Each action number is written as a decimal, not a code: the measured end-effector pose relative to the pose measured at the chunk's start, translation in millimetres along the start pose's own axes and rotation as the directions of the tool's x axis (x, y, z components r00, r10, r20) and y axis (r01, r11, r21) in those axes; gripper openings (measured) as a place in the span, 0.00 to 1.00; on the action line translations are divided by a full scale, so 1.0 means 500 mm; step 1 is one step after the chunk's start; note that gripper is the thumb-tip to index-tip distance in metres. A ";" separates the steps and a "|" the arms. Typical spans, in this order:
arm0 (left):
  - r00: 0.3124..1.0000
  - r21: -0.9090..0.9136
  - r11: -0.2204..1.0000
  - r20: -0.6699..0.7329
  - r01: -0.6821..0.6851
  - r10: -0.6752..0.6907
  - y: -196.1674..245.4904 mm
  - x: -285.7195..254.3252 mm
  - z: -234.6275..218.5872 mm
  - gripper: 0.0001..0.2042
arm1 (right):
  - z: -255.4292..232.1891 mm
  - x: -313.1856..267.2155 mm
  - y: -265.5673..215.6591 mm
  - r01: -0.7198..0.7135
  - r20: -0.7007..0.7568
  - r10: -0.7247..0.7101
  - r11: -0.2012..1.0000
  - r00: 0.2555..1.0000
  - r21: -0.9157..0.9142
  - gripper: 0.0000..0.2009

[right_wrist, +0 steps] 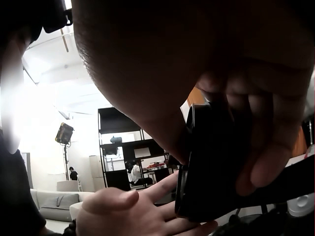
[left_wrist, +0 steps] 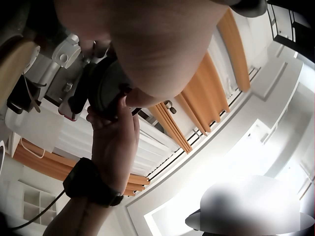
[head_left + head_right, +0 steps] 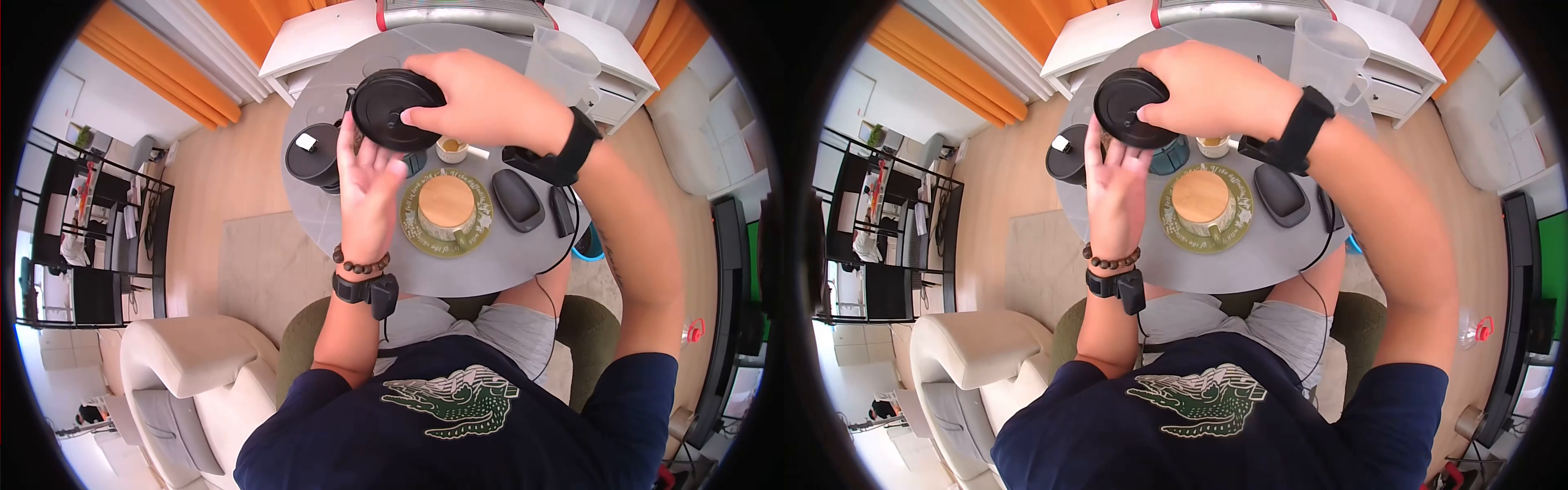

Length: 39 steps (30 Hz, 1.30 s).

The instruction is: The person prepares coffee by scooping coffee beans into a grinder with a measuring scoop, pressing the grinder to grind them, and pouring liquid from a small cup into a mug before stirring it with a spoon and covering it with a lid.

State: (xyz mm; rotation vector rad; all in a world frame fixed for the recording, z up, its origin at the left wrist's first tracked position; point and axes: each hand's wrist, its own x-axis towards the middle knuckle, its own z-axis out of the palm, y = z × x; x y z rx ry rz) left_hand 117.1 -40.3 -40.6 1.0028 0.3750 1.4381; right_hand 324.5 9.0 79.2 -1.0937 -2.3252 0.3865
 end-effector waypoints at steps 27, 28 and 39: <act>0.992 -0.094 0.991 0.097 0.090 -0.081 -0.001 0.016 0.016 0.44 | -0.047 -0.014 -0.030 0.205 -0.007 -0.209 0.966 0.978 -0.157 0.32; 0.992 -0.094 0.991 0.098 0.091 -0.081 -0.002 0.015 0.013 0.44 | -0.045 -0.015 -0.023 0.205 -0.008 -0.209 0.966 0.978 -0.158 0.32; 0.985 -0.170 0.976 0.132 0.135 -0.113 -0.020 0.001 -0.013 0.51 | -0.080 0.016 -0.029 -0.246 0.318 0.208 0.966 0.925 0.084 0.18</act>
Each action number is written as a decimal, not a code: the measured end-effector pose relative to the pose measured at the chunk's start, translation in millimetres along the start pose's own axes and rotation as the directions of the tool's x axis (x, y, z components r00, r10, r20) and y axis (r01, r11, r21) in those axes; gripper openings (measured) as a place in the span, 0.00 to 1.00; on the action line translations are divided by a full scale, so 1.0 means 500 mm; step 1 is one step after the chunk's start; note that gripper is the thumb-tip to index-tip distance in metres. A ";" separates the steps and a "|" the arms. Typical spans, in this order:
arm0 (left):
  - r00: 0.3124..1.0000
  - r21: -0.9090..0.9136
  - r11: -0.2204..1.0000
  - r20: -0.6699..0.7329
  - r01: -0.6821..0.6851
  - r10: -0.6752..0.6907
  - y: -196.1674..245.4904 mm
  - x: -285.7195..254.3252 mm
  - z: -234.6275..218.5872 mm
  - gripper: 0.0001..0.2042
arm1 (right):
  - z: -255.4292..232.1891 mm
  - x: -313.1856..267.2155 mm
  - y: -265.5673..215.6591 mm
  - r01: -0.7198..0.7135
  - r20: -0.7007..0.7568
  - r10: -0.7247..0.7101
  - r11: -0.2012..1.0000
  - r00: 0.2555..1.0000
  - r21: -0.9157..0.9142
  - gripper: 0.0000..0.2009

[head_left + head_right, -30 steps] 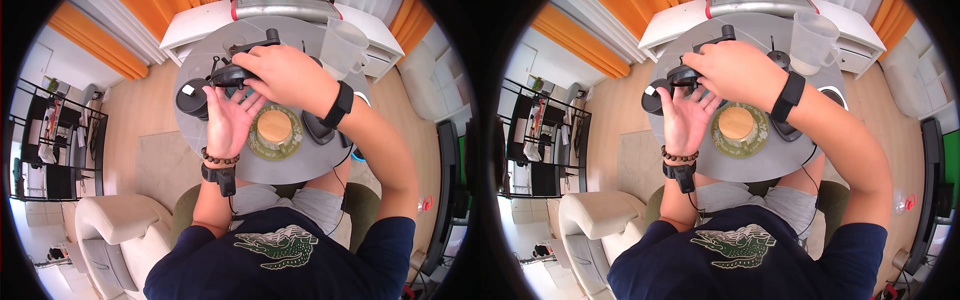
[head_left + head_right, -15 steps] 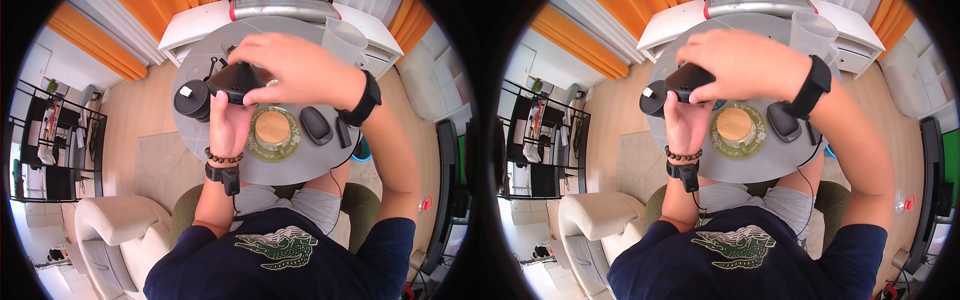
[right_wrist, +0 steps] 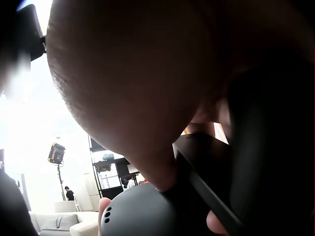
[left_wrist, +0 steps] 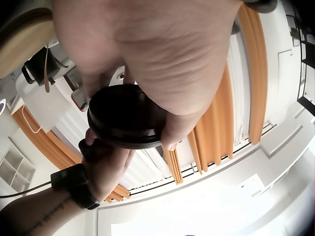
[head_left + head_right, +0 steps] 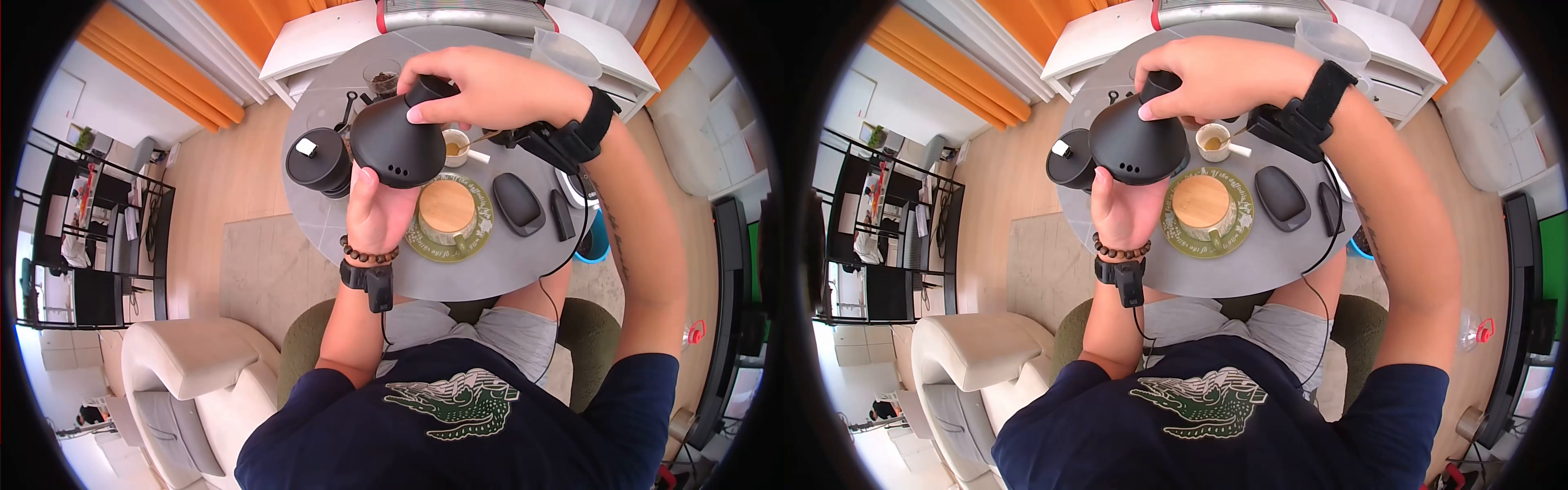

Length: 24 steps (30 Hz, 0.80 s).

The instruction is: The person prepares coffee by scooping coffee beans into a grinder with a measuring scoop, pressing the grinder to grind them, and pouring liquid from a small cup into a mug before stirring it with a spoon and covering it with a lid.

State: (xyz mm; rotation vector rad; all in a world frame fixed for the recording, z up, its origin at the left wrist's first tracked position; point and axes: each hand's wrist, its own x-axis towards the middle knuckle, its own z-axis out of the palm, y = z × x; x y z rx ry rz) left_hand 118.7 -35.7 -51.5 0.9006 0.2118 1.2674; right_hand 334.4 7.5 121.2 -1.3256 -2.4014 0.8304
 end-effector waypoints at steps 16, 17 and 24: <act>0.996 0.007 0.997 -0.028 -0.082 0.083 -0.005 0.012 -0.023 0.36 | 0.015 0.038 0.018 0.056 -0.127 -0.061 0.998 0.990 -0.037 0.15; 0.996 0.045 0.996 -0.031 -0.077 0.079 0.000 0.012 -0.026 0.34 | 0.010 0.040 0.018 0.058 -0.124 -0.062 0.998 0.990 -0.037 0.15; 0.908 0.496 0.867 -0.339 -0.049 0.245 -0.061 -0.104 -0.121 0.12 | -0.016 0.117 0.094 0.130 -0.196 -0.224 0.906 0.955 -0.403 0.16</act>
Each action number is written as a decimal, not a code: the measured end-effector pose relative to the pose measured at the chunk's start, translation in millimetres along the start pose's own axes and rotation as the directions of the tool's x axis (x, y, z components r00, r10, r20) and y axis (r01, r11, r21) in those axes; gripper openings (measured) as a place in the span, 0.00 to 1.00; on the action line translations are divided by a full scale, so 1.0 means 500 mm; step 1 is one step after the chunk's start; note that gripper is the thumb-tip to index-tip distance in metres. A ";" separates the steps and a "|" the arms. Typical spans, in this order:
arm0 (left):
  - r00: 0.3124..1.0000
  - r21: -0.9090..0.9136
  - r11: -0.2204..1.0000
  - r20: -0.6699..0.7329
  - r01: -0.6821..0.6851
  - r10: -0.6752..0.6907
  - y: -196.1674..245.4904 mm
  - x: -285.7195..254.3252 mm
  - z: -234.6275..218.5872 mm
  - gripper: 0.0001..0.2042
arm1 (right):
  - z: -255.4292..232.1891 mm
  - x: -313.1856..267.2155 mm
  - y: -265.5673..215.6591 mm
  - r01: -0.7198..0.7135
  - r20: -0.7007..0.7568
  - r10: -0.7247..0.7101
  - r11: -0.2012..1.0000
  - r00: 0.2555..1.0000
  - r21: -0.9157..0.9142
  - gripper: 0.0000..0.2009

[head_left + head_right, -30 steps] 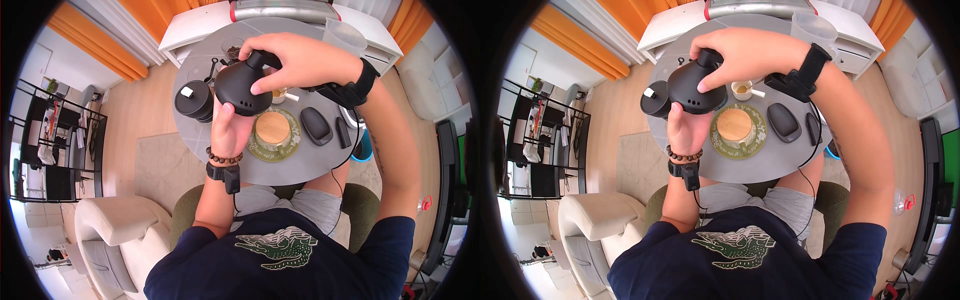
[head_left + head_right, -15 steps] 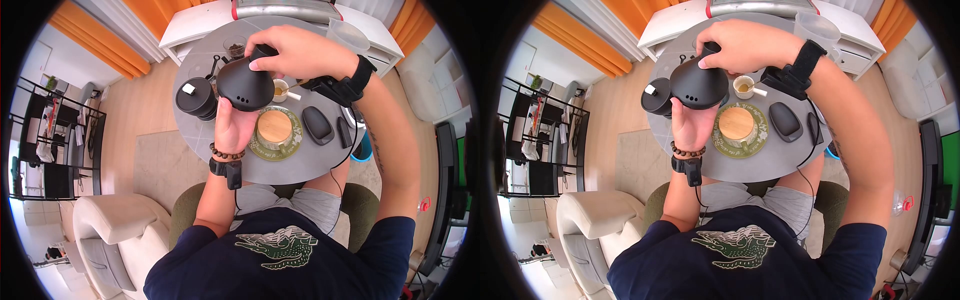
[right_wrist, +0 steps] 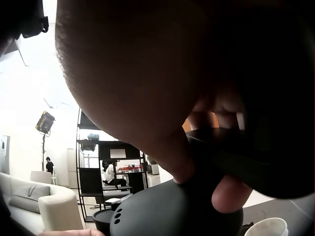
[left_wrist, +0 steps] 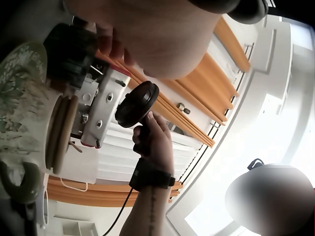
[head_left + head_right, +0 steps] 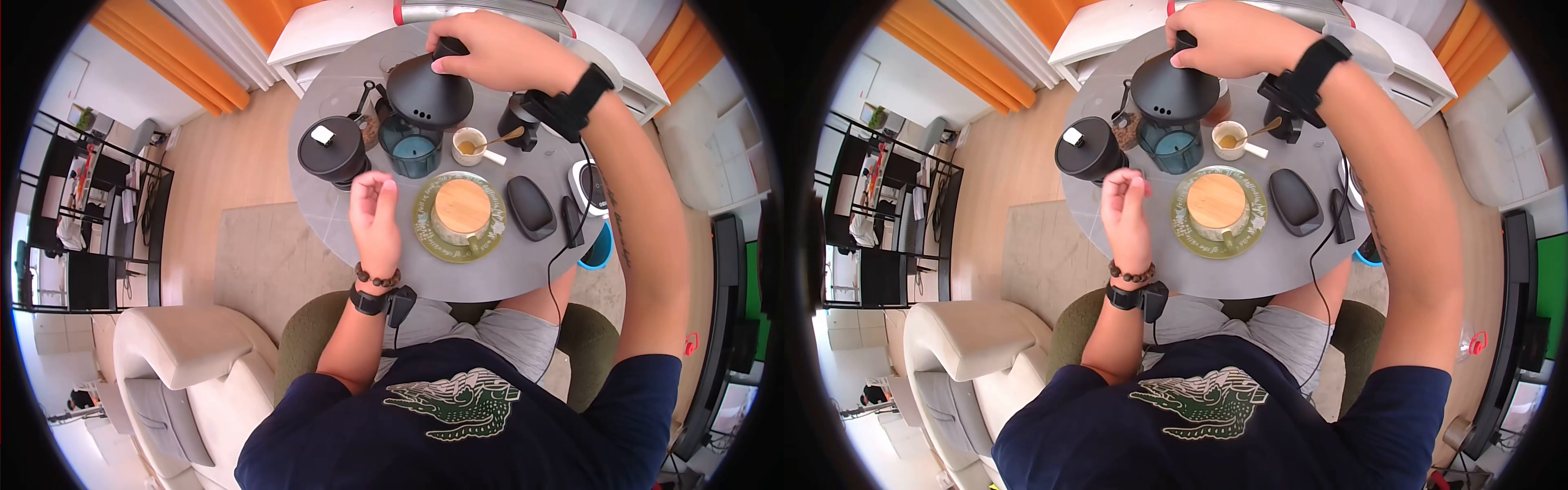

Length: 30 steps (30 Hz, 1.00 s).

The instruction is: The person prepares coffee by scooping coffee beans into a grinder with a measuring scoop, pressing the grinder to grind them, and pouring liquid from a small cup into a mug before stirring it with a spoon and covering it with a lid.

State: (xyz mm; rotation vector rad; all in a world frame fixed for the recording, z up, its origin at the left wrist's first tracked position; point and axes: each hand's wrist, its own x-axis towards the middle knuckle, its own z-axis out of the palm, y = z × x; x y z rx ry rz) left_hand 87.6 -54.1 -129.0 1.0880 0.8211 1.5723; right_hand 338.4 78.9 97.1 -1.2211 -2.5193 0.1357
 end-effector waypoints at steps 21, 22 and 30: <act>0.975 0.162 0.966 0.050 0.204 -0.214 -0.057 -0.013 -0.038 0.12 | 0.156 0.102 -0.047 -0.177 0.351 0.203 0.979 0.914 -0.106 0.16; 0.976 0.165 0.966 0.055 0.201 -0.213 -0.057 -0.014 -0.036 0.12 | 0.155 0.100 -0.046 -0.181 0.364 0.211 0.977 0.907 -0.115 0.16; 0.974 0.220 0.955 0.058 0.201 -0.218 -0.056 -0.013 -0.032 0.12 | 0.147 0.089 -0.052 -0.146 0.367 0.183 0.981 0.912 -0.126 0.16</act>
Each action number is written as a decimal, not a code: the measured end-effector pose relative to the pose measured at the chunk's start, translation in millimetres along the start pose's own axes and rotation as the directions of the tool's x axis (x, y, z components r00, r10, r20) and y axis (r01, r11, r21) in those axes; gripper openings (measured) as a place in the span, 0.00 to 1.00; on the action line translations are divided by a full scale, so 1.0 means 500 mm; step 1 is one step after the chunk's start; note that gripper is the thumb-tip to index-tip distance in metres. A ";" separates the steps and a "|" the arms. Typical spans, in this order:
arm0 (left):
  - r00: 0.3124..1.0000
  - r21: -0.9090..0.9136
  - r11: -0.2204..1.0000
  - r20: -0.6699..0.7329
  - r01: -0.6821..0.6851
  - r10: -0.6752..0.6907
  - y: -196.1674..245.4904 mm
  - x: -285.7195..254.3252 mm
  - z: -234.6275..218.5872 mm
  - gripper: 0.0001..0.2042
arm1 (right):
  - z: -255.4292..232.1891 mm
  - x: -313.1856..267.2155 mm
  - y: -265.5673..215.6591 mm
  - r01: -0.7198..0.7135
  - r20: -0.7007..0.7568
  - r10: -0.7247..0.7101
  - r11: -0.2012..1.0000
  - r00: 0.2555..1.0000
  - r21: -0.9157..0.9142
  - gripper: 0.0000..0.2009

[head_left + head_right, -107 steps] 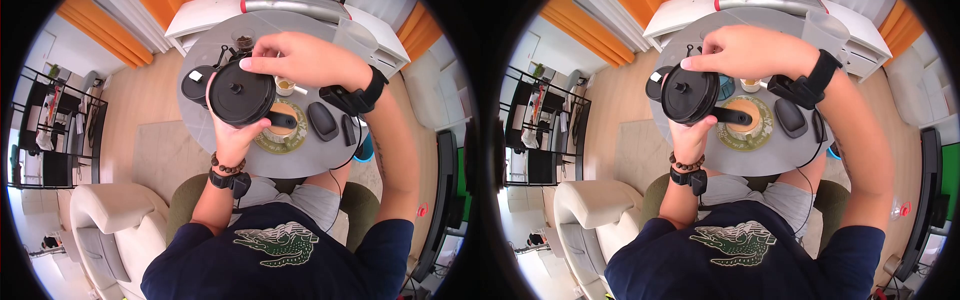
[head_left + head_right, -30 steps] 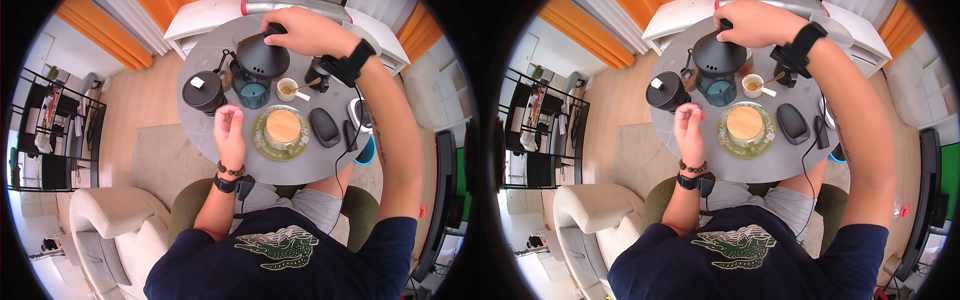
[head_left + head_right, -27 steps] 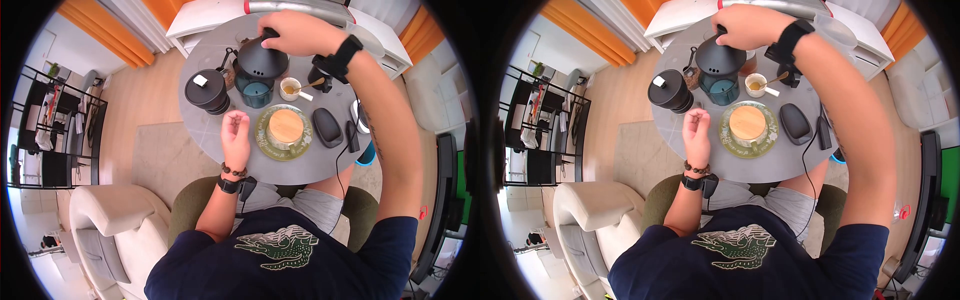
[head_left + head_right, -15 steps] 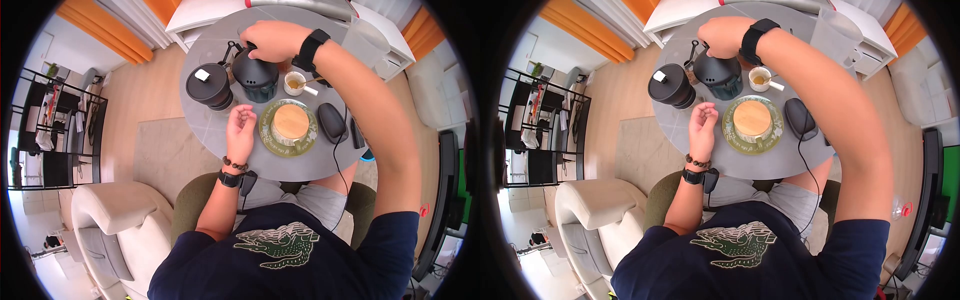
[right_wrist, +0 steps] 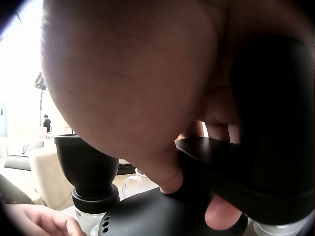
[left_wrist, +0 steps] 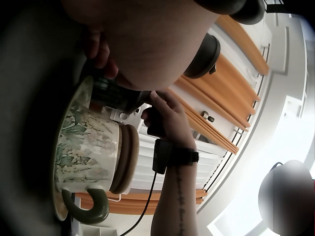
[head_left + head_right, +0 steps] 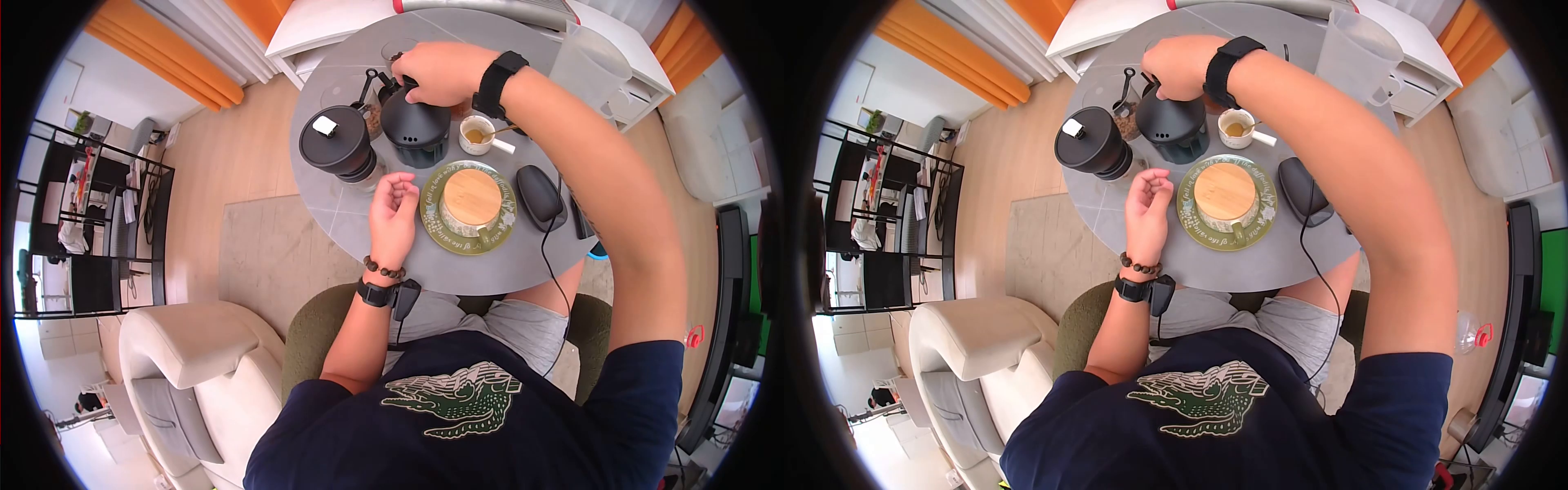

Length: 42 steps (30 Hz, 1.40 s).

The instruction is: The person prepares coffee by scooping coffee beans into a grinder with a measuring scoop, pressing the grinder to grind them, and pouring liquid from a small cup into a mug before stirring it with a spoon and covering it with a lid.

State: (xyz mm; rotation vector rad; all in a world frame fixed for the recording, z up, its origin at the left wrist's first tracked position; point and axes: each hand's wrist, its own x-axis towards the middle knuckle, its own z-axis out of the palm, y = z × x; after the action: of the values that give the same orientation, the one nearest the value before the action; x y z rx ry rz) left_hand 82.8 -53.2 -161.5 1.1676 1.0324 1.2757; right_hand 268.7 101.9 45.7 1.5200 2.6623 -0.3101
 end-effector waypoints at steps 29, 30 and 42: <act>0.997 0.248 0.966 0.047 -0.072 0.062 -0.011 0.006 0.018 0.42 | -0.032 -0.015 -0.041 -0.180 0.137 0.173 0.983 0.975 0.034 0.20; 0.997 0.247 0.966 0.048 -0.078 0.068 -0.011 0.005 0.017 0.42 | -0.035 -0.024 -0.029 -0.156 0.128 0.145 0.985 0.981 0.075 0.21; 0.997 0.205 0.976 0.025 -0.070 0.067 -0.014 0.005 0.022 0.44 | -0.033 -0.115 -0.005 -0.136 0.103 0.132 0.990 0.986 0.034 0.23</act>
State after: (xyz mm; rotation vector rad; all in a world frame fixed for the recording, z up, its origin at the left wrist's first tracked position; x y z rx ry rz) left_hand 94.6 -50.8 -166.7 1.3795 1.1400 1.2310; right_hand 296.9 55.7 70.9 1.6392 2.4778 -0.4237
